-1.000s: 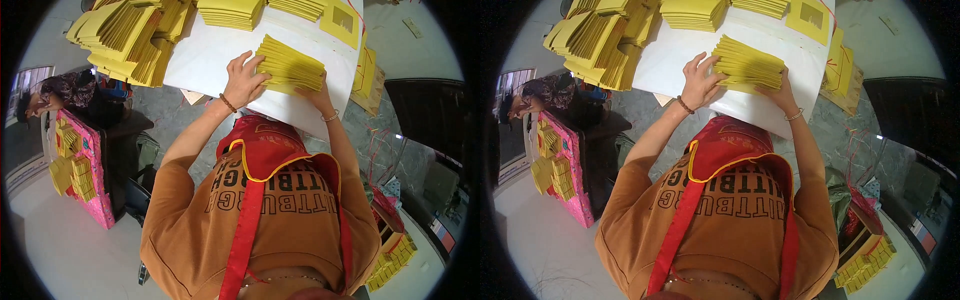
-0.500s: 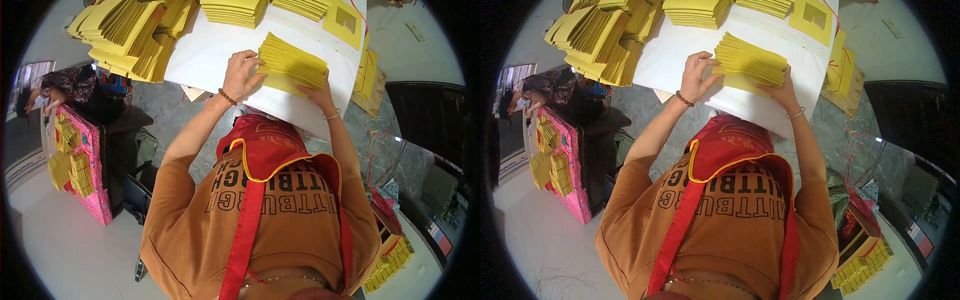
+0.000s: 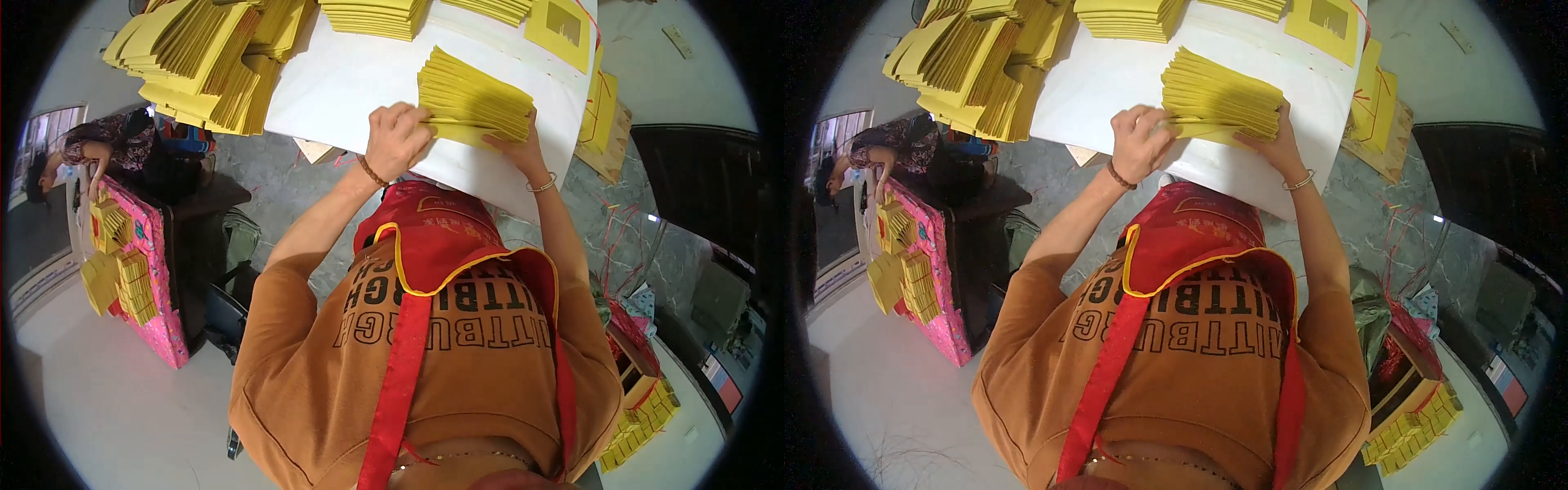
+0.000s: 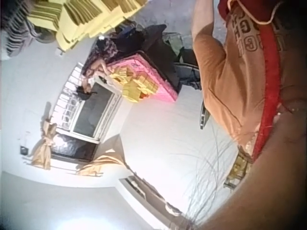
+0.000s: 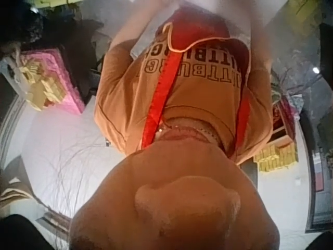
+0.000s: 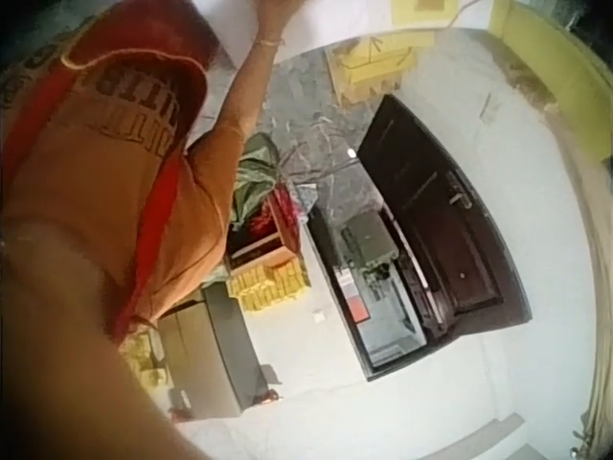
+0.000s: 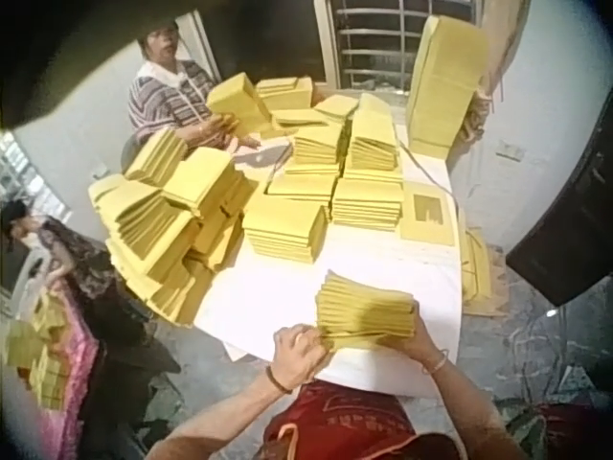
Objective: Sorting and organizing stacks of yellow joss paper on a table.
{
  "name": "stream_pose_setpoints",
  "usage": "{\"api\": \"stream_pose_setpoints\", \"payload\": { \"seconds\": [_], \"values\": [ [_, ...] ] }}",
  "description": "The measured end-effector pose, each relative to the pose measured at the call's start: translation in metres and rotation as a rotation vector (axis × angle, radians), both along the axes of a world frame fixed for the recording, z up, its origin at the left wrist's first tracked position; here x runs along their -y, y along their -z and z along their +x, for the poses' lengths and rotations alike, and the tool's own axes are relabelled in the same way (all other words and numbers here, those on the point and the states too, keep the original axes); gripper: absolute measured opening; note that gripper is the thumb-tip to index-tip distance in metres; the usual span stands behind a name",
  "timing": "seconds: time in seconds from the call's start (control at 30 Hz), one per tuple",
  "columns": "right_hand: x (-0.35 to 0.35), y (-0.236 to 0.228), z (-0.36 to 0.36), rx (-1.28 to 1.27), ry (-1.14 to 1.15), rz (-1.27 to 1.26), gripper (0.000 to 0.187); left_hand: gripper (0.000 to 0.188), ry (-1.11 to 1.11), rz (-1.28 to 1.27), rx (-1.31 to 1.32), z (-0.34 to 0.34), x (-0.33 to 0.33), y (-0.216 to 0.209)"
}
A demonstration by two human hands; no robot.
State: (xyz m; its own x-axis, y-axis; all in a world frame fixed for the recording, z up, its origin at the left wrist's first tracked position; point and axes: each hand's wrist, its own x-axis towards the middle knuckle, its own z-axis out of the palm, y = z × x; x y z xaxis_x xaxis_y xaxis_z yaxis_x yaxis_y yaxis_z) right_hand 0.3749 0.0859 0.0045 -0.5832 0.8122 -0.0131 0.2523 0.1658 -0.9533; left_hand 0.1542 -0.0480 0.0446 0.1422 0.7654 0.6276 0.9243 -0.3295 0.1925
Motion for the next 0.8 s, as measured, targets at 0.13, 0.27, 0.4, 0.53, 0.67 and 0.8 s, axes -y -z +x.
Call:
{"api": "stream_pose_setpoints", "payload": {
  "seconds": [0.13, 0.27, 0.4, 0.53, 0.67, 0.8],
  "values": [
    [-0.001, -0.001, 0.0, -0.025, -0.02, -0.025, 0.075, 0.021, 0.075, -0.053, 0.054, 0.002, 0.004, 0.011],
    [-0.002, 0.002, 0.0, -0.016, -0.026, 0.006, 0.074, 0.028, 0.006, -0.117, 0.17, 0.019, 0.002, -0.003],
    [-0.003, 0.004, 0.001, -0.002, -0.045, 0.067, 0.075, 0.029, -0.021, -0.266, 0.14, 0.028, -0.004, -0.014],
    [-0.003, 0.005, 0.001, 0.034, -0.055, 0.106, 0.076, 0.026, -0.022, -0.258, -0.025, 0.03, -0.007, -0.013],
    [-0.005, 0.011, 0.004, 0.066, -0.073, 0.24, 0.078, 0.023, -0.019, -0.195, -0.061, 0.029, -0.006, -0.011],
    [-0.009, 0.02, 0.006, 0.019, -0.053, 0.171, 0.082, 0.021, 0.206, -0.247, 0.065, 0.028, -0.009, -0.004]
  ]
}}
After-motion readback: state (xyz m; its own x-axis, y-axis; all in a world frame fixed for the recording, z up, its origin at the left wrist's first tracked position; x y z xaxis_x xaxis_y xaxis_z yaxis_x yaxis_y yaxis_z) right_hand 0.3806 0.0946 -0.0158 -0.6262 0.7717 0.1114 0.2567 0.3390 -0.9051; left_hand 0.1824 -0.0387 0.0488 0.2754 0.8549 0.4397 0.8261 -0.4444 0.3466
